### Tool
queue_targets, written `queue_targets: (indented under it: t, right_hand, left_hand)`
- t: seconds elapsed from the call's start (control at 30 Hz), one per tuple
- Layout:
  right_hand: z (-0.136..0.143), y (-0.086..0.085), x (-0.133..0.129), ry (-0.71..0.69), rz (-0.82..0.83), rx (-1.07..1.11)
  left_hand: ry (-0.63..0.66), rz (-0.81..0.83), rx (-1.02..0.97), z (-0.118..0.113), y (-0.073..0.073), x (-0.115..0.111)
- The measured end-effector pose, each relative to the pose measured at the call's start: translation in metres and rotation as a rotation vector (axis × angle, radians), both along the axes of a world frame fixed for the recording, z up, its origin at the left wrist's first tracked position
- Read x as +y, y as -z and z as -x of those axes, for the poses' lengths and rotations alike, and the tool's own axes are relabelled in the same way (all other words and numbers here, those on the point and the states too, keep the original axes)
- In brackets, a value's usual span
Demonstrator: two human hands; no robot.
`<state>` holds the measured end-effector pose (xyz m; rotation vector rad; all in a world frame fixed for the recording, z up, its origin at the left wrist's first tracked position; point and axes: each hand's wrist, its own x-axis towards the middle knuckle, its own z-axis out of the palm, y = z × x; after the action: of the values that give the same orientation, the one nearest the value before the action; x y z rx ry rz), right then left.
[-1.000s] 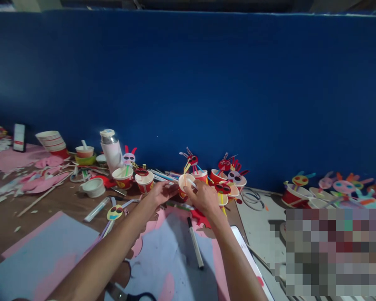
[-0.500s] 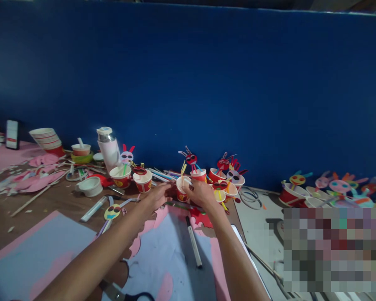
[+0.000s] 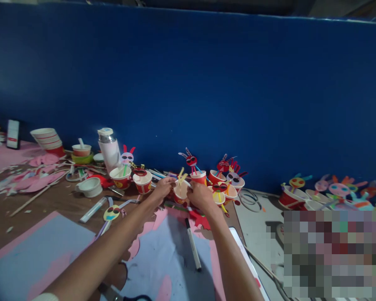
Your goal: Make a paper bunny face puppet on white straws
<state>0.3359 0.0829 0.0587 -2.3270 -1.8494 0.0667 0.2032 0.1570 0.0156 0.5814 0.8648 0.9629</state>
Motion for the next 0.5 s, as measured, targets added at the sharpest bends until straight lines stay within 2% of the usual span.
queue_targets:
  t: [0.1,0.27,0.5]
  right_hand:
    - [0.002,-0.004,-0.002,0.036,-0.046,0.015]
    - [0.001,-0.009,-0.014,0.104,-0.135,0.044]
    - [0.003,-0.003,-0.026,0.114,-0.156,0.085]
  left_hand:
    - [0.076,-0.011,0.106,-0.003,-0.002,0.001]
    - [0.107,-0.011,0.222,-0.010,-0.003,-0.001]
    - [0.141,0.002,0.251,-0.016,-0.011,-0.015]
